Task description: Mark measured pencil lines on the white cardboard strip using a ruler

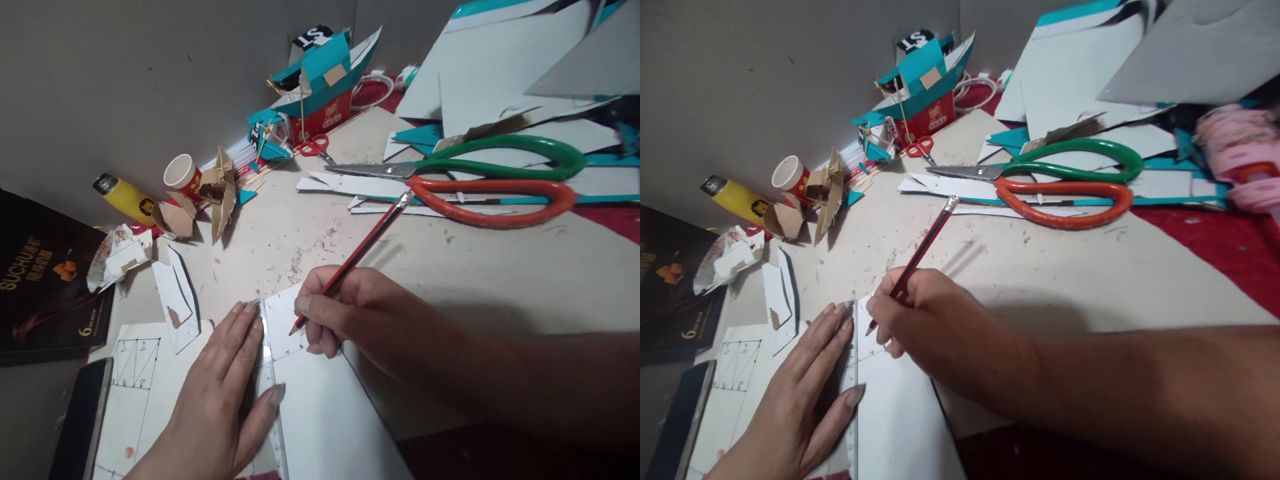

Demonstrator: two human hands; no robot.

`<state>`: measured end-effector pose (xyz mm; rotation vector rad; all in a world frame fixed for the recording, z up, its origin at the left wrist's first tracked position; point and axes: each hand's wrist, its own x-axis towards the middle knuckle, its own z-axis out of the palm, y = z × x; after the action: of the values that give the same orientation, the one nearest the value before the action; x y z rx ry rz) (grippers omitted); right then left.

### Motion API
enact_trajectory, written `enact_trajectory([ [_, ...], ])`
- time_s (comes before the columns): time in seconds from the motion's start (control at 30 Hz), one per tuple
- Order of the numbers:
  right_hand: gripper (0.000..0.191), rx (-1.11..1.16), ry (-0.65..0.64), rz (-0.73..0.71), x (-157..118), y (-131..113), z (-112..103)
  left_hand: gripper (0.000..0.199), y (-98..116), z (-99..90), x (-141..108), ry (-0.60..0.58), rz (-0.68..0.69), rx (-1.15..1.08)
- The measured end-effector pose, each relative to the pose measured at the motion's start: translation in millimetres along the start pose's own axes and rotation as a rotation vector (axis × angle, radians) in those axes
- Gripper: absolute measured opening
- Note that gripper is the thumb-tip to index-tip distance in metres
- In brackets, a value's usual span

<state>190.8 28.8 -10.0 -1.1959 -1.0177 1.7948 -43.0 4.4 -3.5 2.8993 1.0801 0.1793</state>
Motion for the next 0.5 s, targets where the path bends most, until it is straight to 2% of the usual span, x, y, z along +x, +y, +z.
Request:
enact_trajectory([
  [0.2,0.018,-0.018,0.005,-0.011,-1.7,-3.3,-0.4,0.067,-1.9,1.5,-1.0,-0.034,-0.002,-0.050],
  [0.5,0.018,-0.063,0.025,0.005,-3.0,-2.7,0.3,0.058,-3.4,3.3,-0.1,-0.009,-0.003,-0.046],
])
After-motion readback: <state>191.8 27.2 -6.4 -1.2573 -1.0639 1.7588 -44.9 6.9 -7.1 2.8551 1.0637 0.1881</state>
